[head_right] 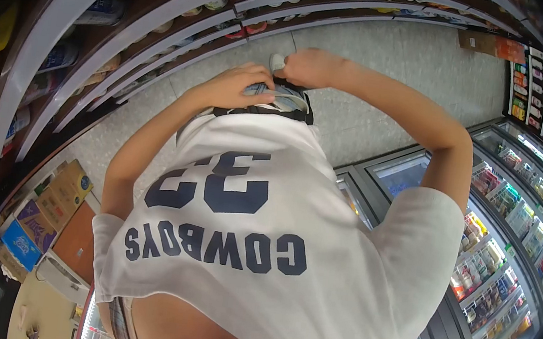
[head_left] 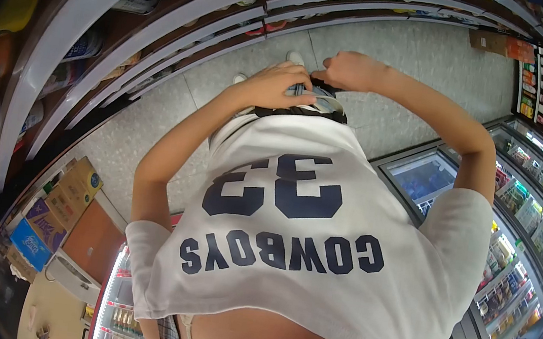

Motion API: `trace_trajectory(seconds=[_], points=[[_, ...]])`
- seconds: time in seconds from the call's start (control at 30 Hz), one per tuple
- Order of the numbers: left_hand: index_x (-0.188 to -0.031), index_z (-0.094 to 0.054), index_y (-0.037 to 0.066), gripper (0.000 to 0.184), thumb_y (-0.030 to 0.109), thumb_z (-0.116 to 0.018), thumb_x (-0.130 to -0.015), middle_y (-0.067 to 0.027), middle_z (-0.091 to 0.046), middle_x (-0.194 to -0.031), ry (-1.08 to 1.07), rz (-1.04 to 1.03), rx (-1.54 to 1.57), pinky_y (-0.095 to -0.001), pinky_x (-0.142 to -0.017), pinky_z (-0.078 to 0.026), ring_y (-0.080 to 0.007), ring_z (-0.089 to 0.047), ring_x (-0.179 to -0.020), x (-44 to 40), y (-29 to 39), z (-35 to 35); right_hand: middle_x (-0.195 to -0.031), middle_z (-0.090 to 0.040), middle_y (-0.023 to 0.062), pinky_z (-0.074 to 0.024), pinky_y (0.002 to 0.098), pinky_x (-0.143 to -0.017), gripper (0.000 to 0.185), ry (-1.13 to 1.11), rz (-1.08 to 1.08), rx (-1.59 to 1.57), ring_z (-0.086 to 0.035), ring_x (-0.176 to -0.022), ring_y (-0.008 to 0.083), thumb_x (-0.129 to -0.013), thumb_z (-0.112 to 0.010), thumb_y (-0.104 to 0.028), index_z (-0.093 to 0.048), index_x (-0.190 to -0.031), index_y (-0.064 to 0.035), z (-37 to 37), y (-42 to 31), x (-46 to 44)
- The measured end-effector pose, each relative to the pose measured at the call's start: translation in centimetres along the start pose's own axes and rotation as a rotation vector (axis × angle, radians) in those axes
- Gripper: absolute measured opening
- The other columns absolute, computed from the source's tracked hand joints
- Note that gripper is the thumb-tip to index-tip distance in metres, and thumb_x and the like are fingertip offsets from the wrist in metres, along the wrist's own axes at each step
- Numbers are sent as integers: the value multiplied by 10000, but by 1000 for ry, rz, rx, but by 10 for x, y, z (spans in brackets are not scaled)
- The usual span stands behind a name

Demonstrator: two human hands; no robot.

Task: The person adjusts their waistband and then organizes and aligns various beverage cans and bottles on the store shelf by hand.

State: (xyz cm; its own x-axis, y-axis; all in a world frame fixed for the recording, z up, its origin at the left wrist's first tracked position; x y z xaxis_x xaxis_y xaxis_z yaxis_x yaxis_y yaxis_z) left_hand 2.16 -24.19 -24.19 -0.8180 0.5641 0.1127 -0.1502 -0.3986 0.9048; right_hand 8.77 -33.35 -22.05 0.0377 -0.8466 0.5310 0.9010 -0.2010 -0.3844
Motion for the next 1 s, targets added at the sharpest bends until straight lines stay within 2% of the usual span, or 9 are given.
trace_trajectory(seconds=[0.07,0.17,0.37,0.4,0.5,0.57,0.7,0.77,1.0], points=[[-1169,-665,110,510,540,-512,-941,-85,-552,-1202,-102,50,-81,-389,-1007,-351,-244,-470,-1166,-2,-11,-11,-832,-668,139,-561,460,-693,313,-32,-6,-17,-681,-784,360,-867,-565,-179,-635,-1172,-183,2,5,2],[-1225,-646,122,531,543,-495,-938,-85,-522,-1223,-236,93,-225,-362,-981,-349,-235,-455,-1142,-6,-5,-15,-881,-680,152,-548,477,-727,375,-84,-11,-69,-671,-823,377,-886,-553,-191,-612,-1252,-249,0,12,2],[-1232,-638,87,524,492,-515,-923,-93,-523,-1176,-127,41,-279,-360,-936,-348,-236,-448,-1107,-9,-11,-15,-909,-690,138,-524,484,-759,400,-106,14,-205,-653,-839,372,-866,-595,-176,-621,-1256,-260,-4,30,-12],[-1265,-608,84,472,408,-522,-933,-109,-497,-1204,-276,83,-291,-379,-973,-336,-258,-428,-1138,-11,-4,-14,-873,-683,135,-524,474,-736,407,-107,18,-200,-649,-807,358,-867,-593,-170,-621,-1262,-261,0,29,-12],[-1216,-633,79,437,374,-550,-904,-111,-493,-1211,-354,138,-309,-389,-991,-329,-266,-427,-1147,-15,-3,-12,-867,-683,137,-519,468,-755,403,-113,18,-229,-642,-823,355,-868,-605,-173,-630,-1258,-273,-6,33,-16],[-1175,-647,73,412,345,-578,-875,-112,-489,-1200,-278,118,-264,-396,-1005,-322,-273,-423,-1158,-13,-2,-9,-936,-695,149,-514,481,-803,419,-149,-14,-252,-646,-908,371,-859,-624,-184,-625,-1266,-286,-8,35,-19],[-1072,-674,67,379,366,-624,-844,-91,-507,-1159,-90,35,-206,-374,-994,-336,-259,-436,-1138,-1,3,-2,-931,-699,141,-514,471,-795,403,-89,15,-224,-647,-898,362,-866,-612,-187,-634,-1258,-280,-3,31,-12],[-1092,-669,80,371,351,-637,-841,-85,-494,-1177,-136,97,-171,-378,-1018,-330,-256,-430,-1160,3,3,-2,-887,-698,137,-516,458,-774,383,-20,75,-218,-648,-844,354,-876,-595,-173,-642,-1248,-254,1,27,-8],[-1148,-663,108,369,336,-637,-858,-75,-484,-1178,-219,157,-187,-366,-1011,-336,-249,-431,-1143,7,11,-4,-921,-704,128,-526,458,-776,402,-27,67,-228,-656,-872,351,-850,-618,-193,-647,-1247,-249,0,18,-7]])
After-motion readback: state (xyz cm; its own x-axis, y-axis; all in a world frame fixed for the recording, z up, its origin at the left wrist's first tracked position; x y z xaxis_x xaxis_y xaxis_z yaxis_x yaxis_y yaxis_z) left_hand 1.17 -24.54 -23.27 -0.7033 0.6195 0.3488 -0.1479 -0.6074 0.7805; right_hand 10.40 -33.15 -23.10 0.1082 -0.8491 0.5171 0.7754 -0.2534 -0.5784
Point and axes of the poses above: each hand's wrist, its own x-axis away from the middle knuckle, its own z-axis out of the back of the hand, y = z × x, the point moved 7 cm from there along -x, towards the middle knuckle
